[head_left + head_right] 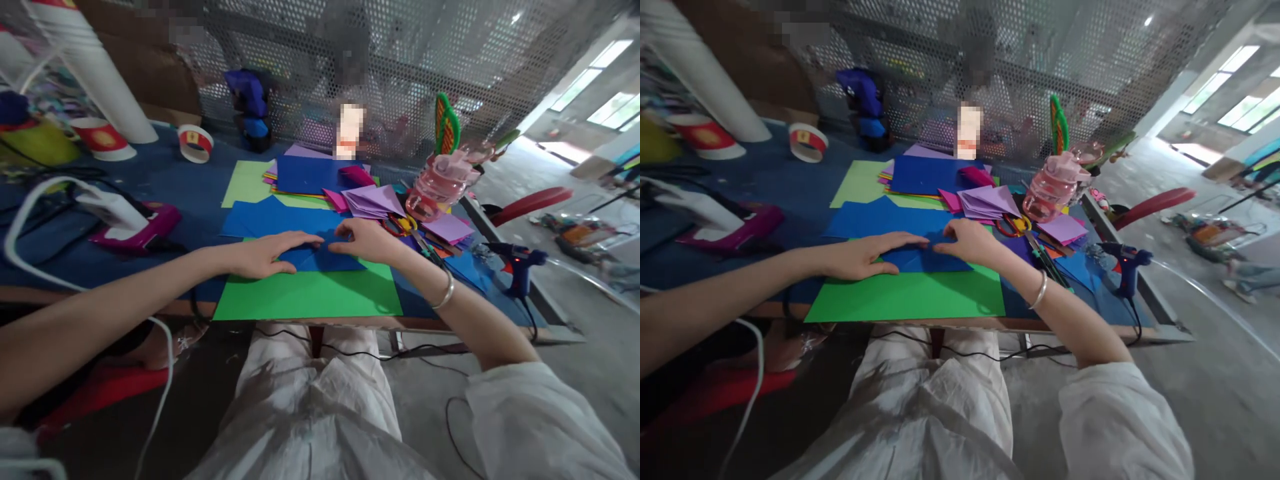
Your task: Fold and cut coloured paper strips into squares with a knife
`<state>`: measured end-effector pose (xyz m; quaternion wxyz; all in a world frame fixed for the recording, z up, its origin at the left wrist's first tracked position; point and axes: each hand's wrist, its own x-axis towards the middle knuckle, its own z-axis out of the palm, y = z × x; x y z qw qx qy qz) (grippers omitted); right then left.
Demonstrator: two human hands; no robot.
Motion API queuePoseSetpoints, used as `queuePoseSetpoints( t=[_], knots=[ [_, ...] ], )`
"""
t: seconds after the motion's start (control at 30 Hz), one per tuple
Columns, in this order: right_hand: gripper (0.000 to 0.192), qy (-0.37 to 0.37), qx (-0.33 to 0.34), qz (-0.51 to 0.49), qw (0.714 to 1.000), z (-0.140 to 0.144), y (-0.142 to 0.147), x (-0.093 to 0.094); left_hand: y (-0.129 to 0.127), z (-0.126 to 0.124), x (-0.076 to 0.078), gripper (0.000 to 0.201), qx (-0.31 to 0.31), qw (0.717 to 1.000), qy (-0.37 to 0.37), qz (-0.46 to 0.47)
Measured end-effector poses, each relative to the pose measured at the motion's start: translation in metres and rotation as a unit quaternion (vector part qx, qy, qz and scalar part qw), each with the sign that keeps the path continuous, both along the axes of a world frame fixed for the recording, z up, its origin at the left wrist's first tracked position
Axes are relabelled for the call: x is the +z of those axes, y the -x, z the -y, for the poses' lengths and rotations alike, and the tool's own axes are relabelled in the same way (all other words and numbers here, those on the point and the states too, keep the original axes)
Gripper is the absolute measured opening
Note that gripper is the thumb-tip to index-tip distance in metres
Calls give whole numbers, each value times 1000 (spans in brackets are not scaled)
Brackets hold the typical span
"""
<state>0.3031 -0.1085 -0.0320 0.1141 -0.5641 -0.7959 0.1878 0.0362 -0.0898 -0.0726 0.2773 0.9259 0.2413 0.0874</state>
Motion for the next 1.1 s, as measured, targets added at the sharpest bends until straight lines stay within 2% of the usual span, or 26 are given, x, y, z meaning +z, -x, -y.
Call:
queuePoseSetpoints(
  t=[0.13,0.3,0.37,0.4,0.47,0.57,0.6,0.63,0.73,0.8,0.87,1.0,1.1],
  knots=[
    [49,-8,16,-25,1000,0,16,-20,-1,4,2,69,34,999,-21,3],
    [80,19,2,-101,995,1,4,-31,-7,7,8,70,55,997,-45,14],
    [83,39,3,-144,989,-2,-3,-32,-11,6,15,68,75,994,-59,48],
    [78,46,6,-168,985,-4,-6,-32,-14,6,21,63,98,990,-71,78],
    [61,53,13,-218,974,-8,-12,-32,-17,3,35,48,195,965,-90,148],
    [47,43,17,-296,954,-16,-16,-33,-17,-7,57,20,407,890,-52,200],
    [48,36,16,-320,947,-18,-17,-33,-16,-11,63,19,436,880,-24,188],
    [51,29,13,-342,939,-19,-18,-33,-15,-15,67,27,448,878,11,169],
    [56,13,2,-389,921,-21,-17,-35,-15,-22,66,57,408,892,166,97],
    [56,9,-2,-404,915,-20,-15,-38,-21,-19,57,62,362,890,266,84],
    [55,9,2,-413,911,-16,-10,-40,-30,-12,46,59,326,880,325,114],
    [50,-13,-7,-421,907,-11,-4,-44,-40,-2,31,45,312,855,342,234],
    [62,-46,-46,-431,900,-12,-5,-45,-35,0,30,40,313,841,328,295]
  ],
)
